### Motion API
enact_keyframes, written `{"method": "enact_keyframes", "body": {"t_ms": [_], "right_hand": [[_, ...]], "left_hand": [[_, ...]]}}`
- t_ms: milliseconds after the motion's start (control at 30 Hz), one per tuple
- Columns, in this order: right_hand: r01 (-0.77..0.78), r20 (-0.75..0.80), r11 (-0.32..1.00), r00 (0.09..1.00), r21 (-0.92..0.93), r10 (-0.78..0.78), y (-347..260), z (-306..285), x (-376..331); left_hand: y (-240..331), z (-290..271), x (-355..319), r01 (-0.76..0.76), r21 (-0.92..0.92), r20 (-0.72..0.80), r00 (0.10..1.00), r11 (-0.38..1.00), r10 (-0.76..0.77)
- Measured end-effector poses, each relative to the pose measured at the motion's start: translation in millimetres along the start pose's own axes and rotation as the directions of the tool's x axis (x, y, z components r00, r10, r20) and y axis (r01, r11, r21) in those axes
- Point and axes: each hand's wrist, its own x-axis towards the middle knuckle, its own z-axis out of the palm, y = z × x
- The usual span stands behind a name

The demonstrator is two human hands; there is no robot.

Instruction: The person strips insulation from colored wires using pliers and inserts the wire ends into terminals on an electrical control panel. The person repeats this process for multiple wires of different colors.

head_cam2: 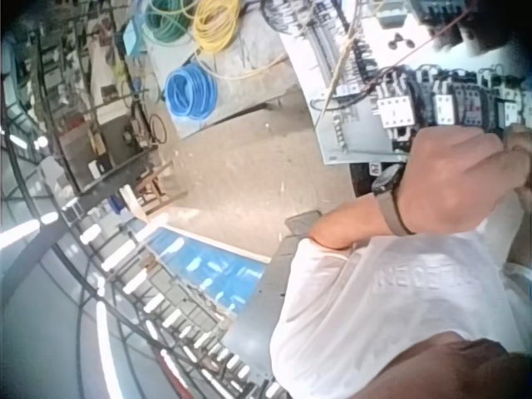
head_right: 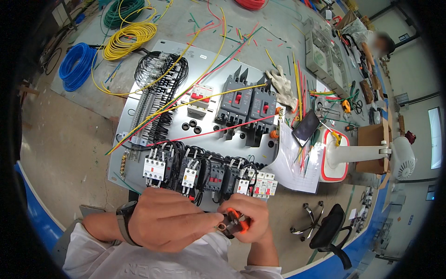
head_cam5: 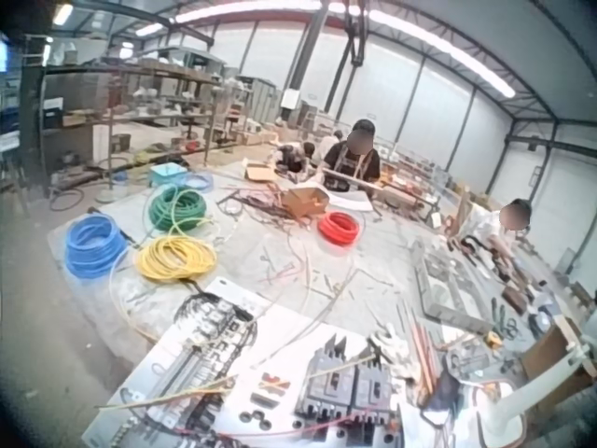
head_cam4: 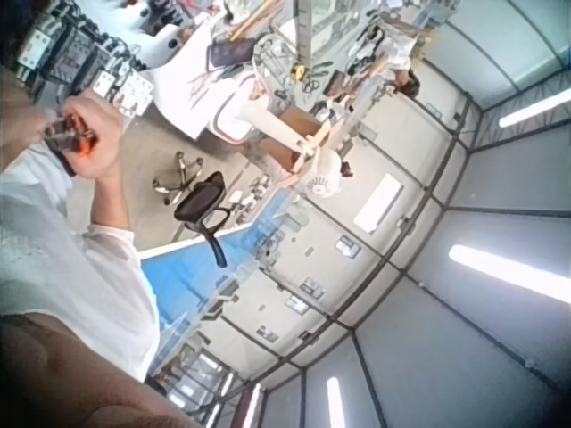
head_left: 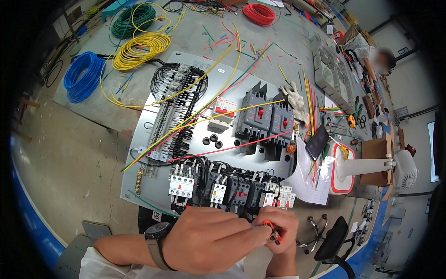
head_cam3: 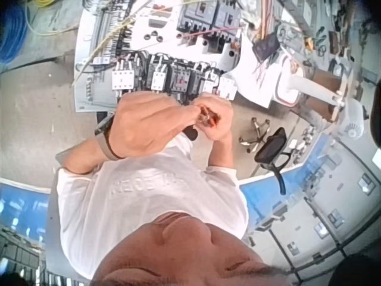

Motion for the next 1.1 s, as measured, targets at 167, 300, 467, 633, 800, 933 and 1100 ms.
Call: {"method": "enact_keyframes", "body": {"t_ms": [167,300,467,633,800,933,1100], "right_hand": [[0.023,-0.106,0.992,0.994,-0.125,-0.036,-6,-9,5],[0.044,-0.325,0.957,0.935,-0.286,-0.140,6,-11,-1],[0.199,-0.224,0.892,0.924,-0.406,-0.309,5,-11,17],[0.278,-0.143,0.865,0.920,-0.417,-0.364,7,-15,28],[0.275,-0.106,0.875,0.934,-0.399,-0.342,9,-17,30],[0.250,-0.123,0.891,0.941,-0.379,-0.316,16,-10,28],[0.125,-0.219,0.941,0.955,-0.316,-0.201,16,-12,23]], "left_hand": [[0,-4,4,0.065,-0.003,0.018,0.998,0.998,-0.065],[2,-9,6,0.158,-0.059,0.047,0.987,0.986,-0.156],[8,-11,9,0.363,-0.274,0.169,0.930,0.890,-0.327],[6,-14,5,0.493,-0.352,0.319,0.862,0.795,-0.393],[4,-17,5,0.521,-0.365,0.342,0.846,0.771,-0.410],[3,-20,6,0.539,-0.387,0.349,0.837,0.748,-0.422],[3,-35,1,0.679,-0.324,0.417,0.728,0.659,-0.545]]}}
